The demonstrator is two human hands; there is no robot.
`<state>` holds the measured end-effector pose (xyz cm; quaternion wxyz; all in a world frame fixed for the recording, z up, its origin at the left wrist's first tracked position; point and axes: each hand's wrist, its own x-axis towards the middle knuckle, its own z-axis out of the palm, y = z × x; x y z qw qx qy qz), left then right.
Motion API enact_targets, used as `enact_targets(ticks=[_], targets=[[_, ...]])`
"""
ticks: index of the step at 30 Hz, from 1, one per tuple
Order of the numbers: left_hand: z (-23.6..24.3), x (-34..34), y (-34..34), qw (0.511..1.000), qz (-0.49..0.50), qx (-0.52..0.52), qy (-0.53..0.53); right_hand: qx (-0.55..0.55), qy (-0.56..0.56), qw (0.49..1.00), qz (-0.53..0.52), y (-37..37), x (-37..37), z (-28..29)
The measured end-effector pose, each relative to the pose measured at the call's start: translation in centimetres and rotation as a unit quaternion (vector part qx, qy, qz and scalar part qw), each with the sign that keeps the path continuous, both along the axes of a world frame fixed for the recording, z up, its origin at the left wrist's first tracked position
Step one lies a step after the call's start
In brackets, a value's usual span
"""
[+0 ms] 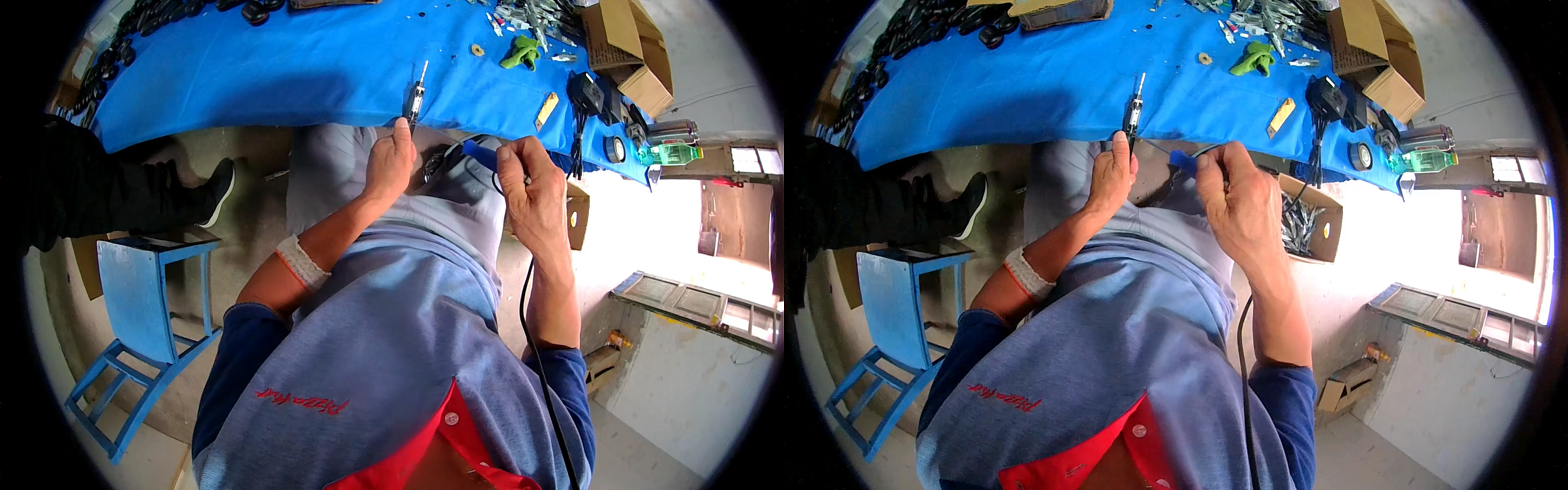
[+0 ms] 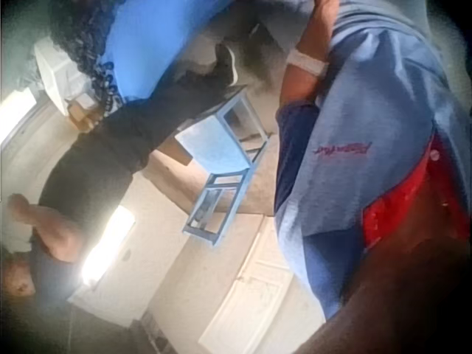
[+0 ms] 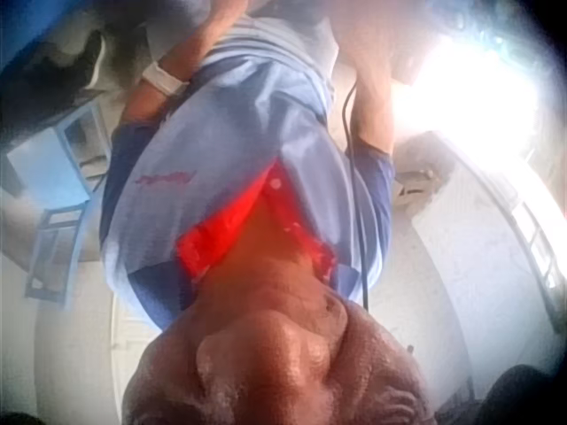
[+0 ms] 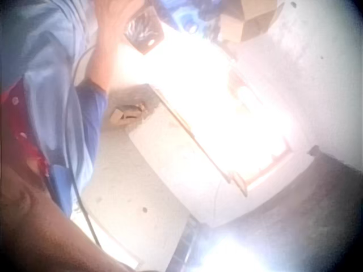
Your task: The person disassembles and cleans an electronic device component using a small screwdriver and a green cloth while sitting at a table.
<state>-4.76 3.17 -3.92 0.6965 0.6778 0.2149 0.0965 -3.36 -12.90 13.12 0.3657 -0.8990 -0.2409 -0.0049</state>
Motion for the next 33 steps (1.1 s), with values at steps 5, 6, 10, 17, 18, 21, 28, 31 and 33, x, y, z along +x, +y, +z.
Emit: enact_targets(ticks=[5,6,10,17,18,21,28,31,33], targets=[[-0.1,0.0,0.0,1.000,0.001,-0.003,0.003,0.054,-0.041,0.997,0.046,-0.1,0.4,-0.7],[-0.1,0.1,0.0,1.000,0.004,-0.005,0.004,0.055,-0.054,0.995,0.056,-0.2,0.5,-0.7],[-0.6,0.1,0.1,1.000,0.009,0.010,0.003,0.049,-0.012,0.998,0.043,0.5,-0.3,-0.3],[-0.5,0.1,0.0,1.000,0.004,-0.001,0.007,-0.022,-0.023,0.999,-0.004,-0.1,-0.3,0.1],[-0.6,0.1,0.0,1.000,0.004,-0.001,0.005,-0.011,-0.023,1.000,-0.001,-0.2,-0.2,-0.2],[-0.6,0.2,0.0,1.000,0.008,0.008,0.000,0.023,0.022,0.999,0.003,-0.4,-0.1,-0.4],[0.1,-0.1,0.1,1.000,-0.005,0.005,0.008,0.068,-0.043,0.994,0.073,-0.1,0.1,-0.5],[0.0,0.0,0.2,1.000,-0.006,0.010,0.004,0.030,0.012,0.999,0.011,-0.1,-0.5,0.4],[-0.1,0.1,0.1,1.000,-0.003,0.003,0.006,0.014,-0.027,0.999,0.010,-0.4,-0.2,-0.2]])
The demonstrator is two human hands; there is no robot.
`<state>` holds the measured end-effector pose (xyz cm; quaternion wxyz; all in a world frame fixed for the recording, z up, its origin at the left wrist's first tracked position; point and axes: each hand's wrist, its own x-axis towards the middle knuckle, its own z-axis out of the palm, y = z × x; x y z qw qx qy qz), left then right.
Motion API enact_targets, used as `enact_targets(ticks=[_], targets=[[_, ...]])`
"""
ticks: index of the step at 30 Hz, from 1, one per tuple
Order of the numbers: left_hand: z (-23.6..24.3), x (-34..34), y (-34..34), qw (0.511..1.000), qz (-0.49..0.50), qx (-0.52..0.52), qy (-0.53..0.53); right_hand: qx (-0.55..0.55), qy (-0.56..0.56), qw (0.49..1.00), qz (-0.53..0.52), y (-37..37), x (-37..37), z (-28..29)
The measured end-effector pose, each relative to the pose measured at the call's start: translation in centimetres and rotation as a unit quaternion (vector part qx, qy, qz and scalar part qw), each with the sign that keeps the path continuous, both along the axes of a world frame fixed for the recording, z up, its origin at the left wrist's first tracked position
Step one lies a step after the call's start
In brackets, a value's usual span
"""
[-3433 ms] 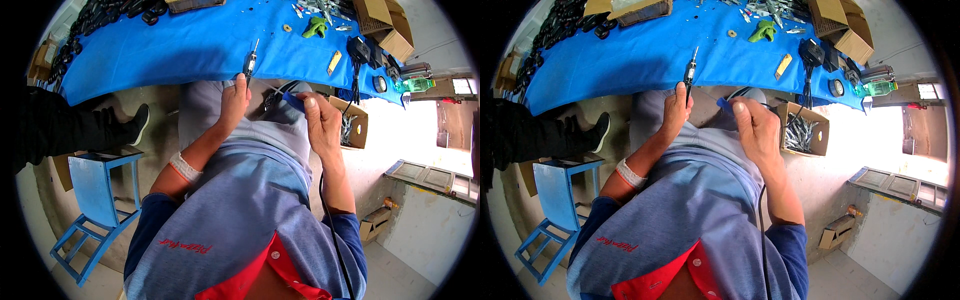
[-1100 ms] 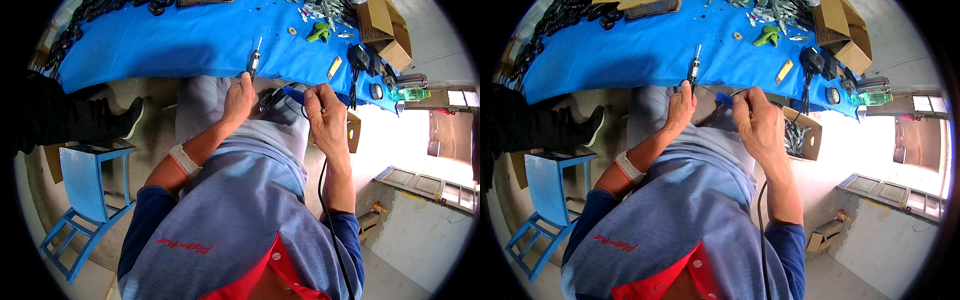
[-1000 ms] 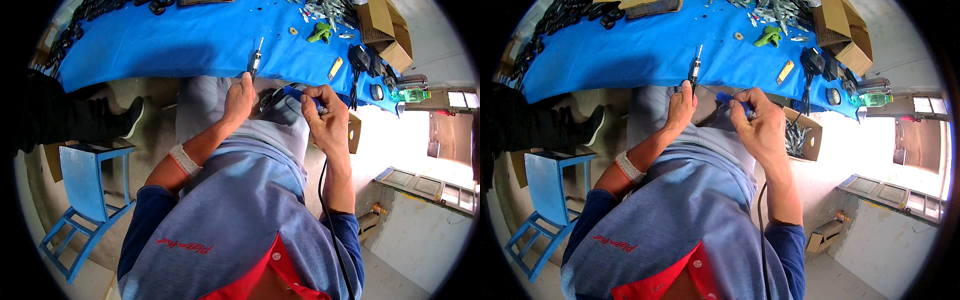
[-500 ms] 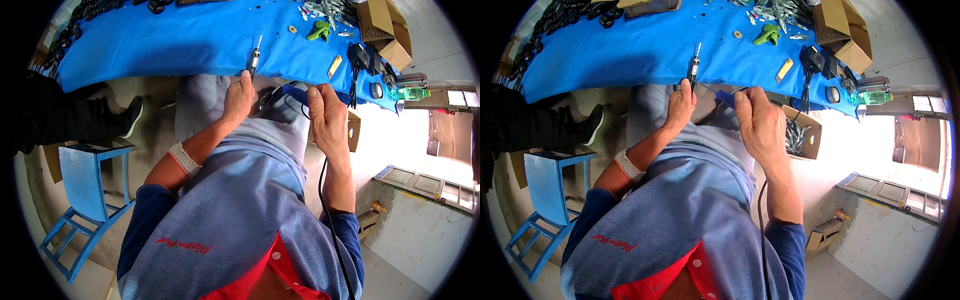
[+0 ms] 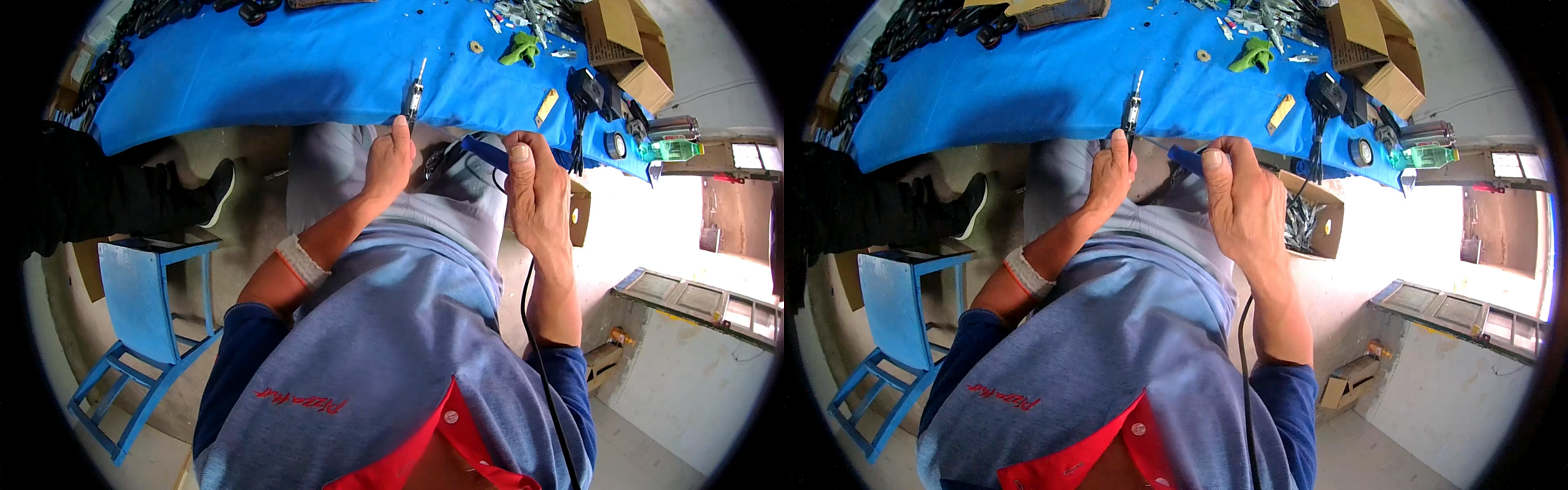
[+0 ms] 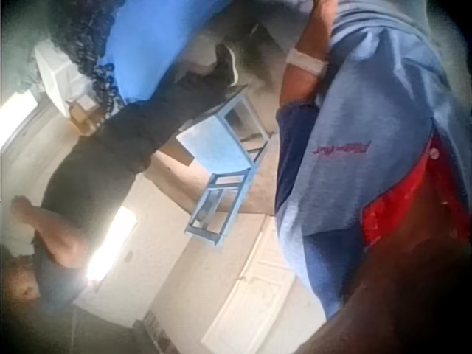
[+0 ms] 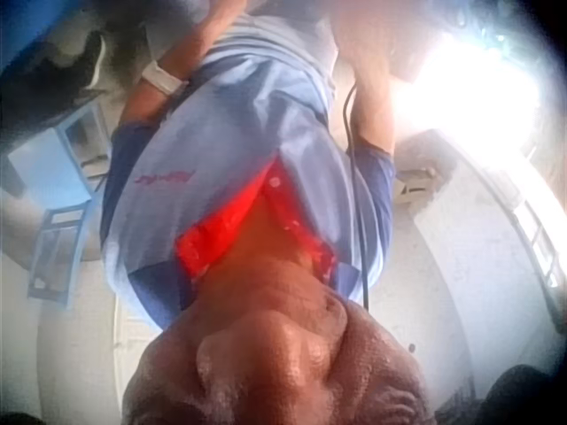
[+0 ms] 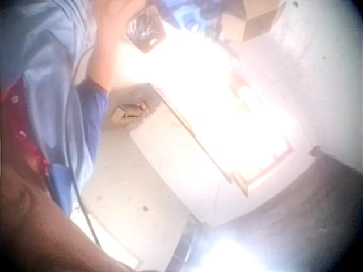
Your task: The person disassembles and cleans an electronic device component using a small screwdriver and a green cloth while sitting at a table.
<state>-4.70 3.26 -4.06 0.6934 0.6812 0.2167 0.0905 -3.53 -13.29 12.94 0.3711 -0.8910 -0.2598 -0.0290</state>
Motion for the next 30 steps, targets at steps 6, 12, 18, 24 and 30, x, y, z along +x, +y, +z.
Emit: enact_targets(ticks=[6,12,18,24,30], targets=[[0.3,-0.1,-0.1,1.000,-0.006,-0.013,-0.006,-0.042,-0.019,0.999,-0.023,0.2,0.1,0.0],[-0.3,0.1,-0.2,1.000,0.002,0.001,-0.003,0.042,0.015,0.999,0.003,-0.1,0.6,-0.6],[-0.5,0.2,-0.1,1.000,0.005,0.012,-0.003,0.051,0.026,0.998,0.031,0.4,0.1,-0.4],[-0.2,0.0,-0.1,1.000,0.001,0.019,0.004,-0.012,0.050,0.999,-0.007,0.3,0.1,0.4],[-0.3,0.1,-0.3,0.999,0.007,0.032,0.002,0.046,0.027,0.998,0.041,-0.3,0.5,-0.7]])
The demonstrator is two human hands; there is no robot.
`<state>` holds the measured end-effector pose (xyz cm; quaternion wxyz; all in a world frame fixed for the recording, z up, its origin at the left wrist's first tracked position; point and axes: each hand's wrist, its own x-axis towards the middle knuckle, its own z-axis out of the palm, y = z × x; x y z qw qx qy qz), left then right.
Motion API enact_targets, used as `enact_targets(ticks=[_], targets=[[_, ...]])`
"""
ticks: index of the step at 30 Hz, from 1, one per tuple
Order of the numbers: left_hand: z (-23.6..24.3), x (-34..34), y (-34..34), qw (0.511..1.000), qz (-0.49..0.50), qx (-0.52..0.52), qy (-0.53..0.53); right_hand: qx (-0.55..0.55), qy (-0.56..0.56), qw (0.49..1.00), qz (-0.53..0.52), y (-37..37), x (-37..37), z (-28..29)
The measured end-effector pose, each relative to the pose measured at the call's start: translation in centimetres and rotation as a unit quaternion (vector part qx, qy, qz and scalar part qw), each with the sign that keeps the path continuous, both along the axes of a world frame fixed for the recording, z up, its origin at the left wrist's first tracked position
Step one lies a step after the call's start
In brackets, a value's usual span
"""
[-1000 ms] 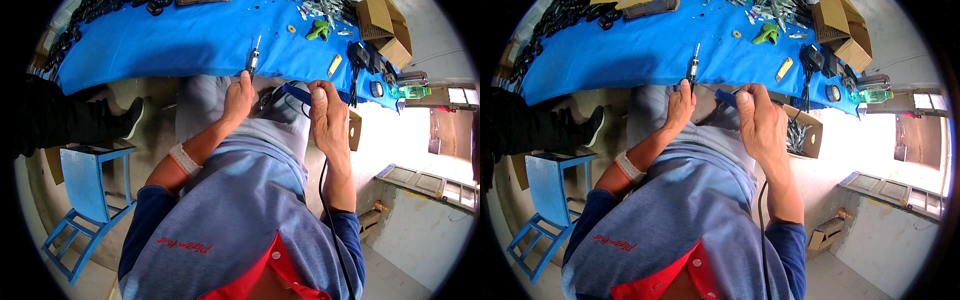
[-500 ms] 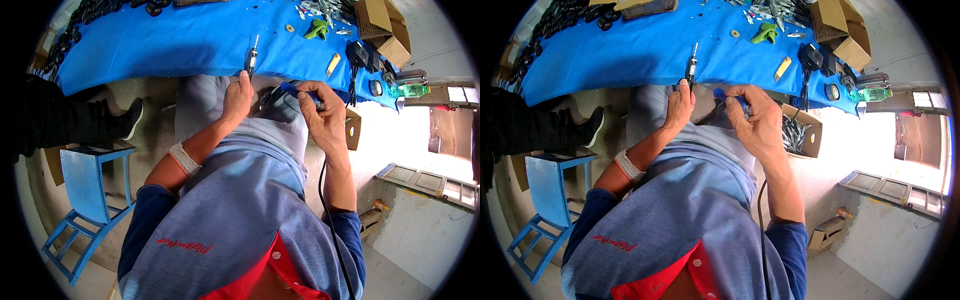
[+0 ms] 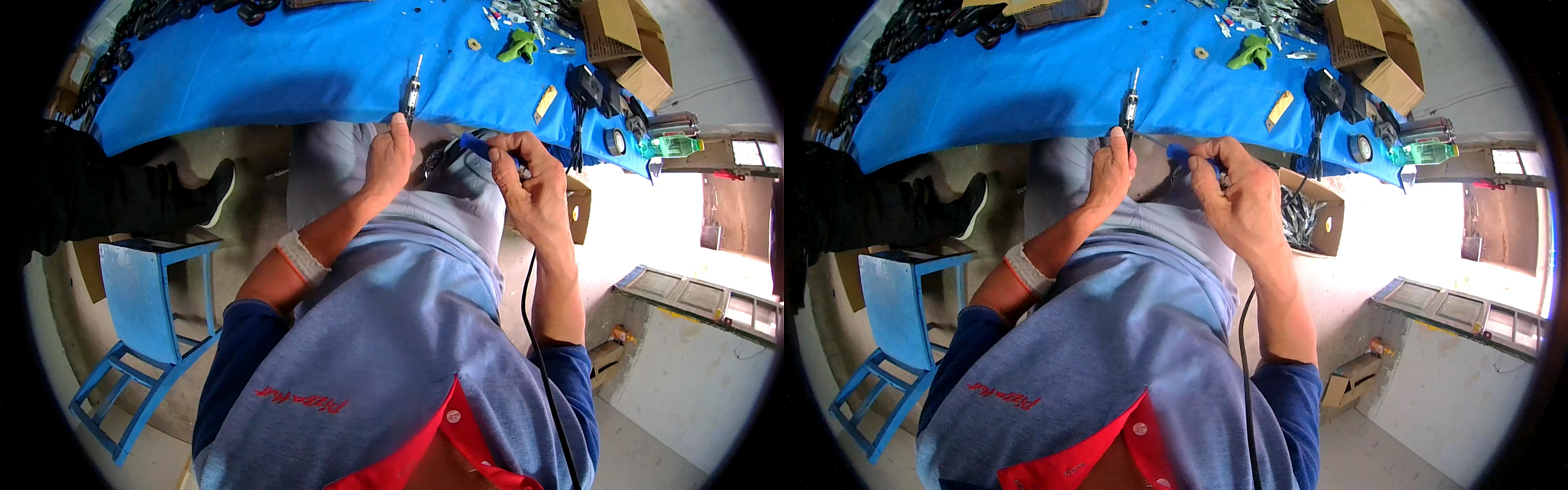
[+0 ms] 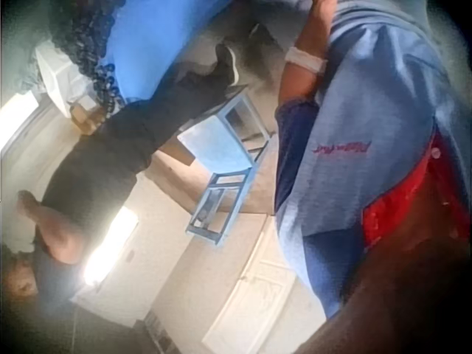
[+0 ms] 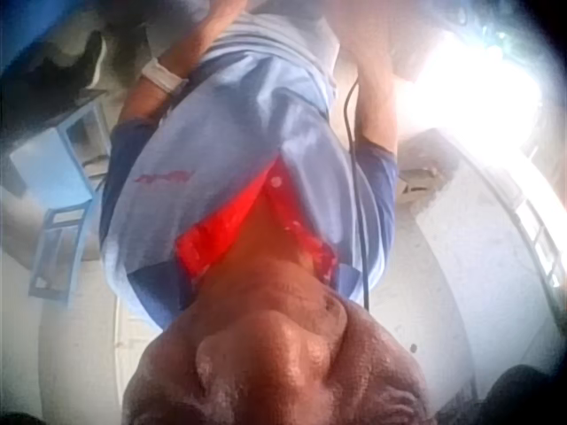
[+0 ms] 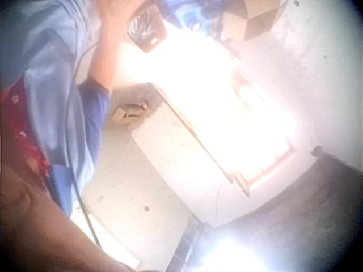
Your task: The person disassembles and cleans an electronic device component using a small screwdriver and a green cloth while sitting at a table.
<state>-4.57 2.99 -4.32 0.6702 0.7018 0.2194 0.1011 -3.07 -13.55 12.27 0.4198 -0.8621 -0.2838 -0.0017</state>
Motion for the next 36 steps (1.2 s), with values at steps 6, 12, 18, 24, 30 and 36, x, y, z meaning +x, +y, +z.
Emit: enact_targets(ticks=[6,12,18,24,30,36], targets=[[-0.2,0.1,0.1,1.000,0.003,0.002,0.001,-0.001,0.033,0.999,-0.016,0.3,0.1,0.0],[-0.2,0.0,0.2,1.000,0.005,0.004,-0.012,-0.068,0.047,0.996,-0.034,0.5,-0.6,1.0],[-0.5,0.2,0.0,1.000,0.012,0.003,-0.017,-0.081,0.014,0.996,0.022,0.1,-0.5,1.0],[-0.3,0.2,0.1,1.000,0.007,0.021,-0.004,-0.047,-0.067,0.995,0.065,-0.2,0.2,0.2],[-0.4,0.2,0.2,1.000,-0.005,0.026,-0.007,-0.059,0.039,0.997,-0.023,0.3,-1.0,1.3],[-0.4,0.3,-0.1,1.000,-0.004,0.006,-0.007,-0.068,-0.013,0.997,-0.030,-0.2,-0.1,0.4]])
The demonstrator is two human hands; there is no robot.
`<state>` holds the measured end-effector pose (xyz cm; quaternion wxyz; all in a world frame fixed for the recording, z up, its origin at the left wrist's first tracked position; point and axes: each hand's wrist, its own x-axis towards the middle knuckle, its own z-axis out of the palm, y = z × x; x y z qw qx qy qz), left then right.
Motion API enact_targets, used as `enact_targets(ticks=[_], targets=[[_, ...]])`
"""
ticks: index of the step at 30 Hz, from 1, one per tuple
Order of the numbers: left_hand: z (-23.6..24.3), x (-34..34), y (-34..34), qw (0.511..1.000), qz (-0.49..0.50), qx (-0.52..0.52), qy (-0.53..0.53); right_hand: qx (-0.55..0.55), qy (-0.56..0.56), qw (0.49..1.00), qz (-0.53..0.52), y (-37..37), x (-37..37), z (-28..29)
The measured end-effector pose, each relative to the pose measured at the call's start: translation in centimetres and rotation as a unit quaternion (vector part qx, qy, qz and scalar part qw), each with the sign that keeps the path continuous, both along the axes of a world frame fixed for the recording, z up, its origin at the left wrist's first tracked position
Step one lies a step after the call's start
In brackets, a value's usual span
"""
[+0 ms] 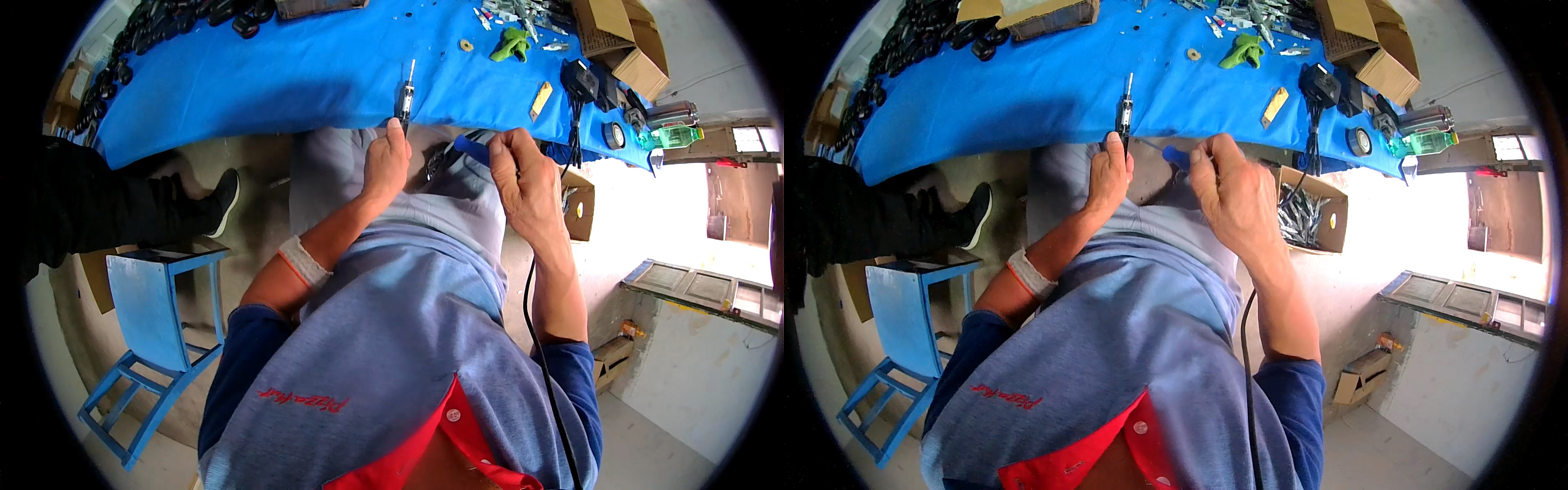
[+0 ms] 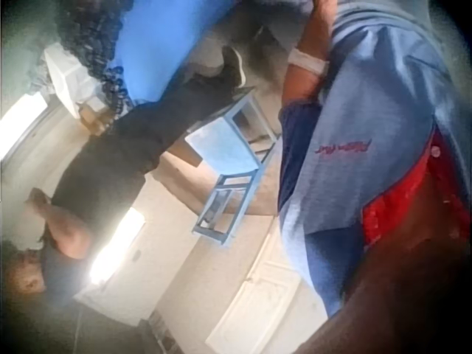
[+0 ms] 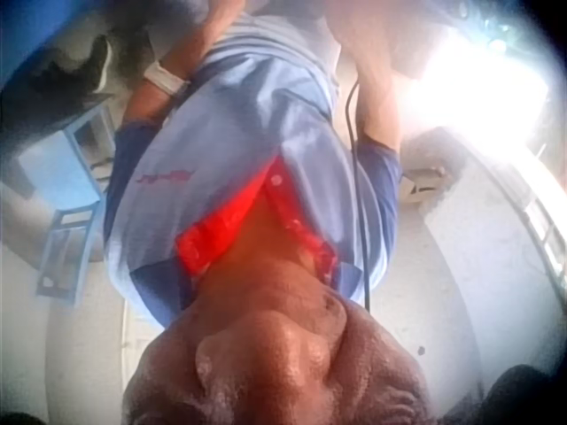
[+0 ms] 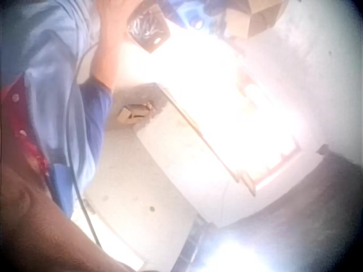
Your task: The person disassembles and cleans an electronic device component using a small screwdriver and a green cloth while sitting at a table.
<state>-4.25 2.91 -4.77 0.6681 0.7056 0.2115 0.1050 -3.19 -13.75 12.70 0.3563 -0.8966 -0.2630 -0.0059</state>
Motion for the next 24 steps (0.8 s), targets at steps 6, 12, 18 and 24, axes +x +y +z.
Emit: enact_targets(ticks=[6,12,18,24], targets=[[0.8,-0.1,0.0,0.994,0.009,-0.103,0.026,0.018,-0.038,0.998,0.049,-0.5,0.5,-1.1],[1.6,-0.6,1.2,0.964,-0.037,-0.250,0.079,0.262,0.182,0.945,-0.078,-2.5,2.9,-1.1],[2.9,-1.5,1.2,0.937,-0.072,-0.322,0.118,0.118,-0.025,0.981,-0.151,0.1,9.5,-7.0],[3.6,-2.3,1.4,0.943,-0.107,-0.306,0.076,-0.035,-0.215,0.961,-0.169,1.8,14.1,-10.3]])
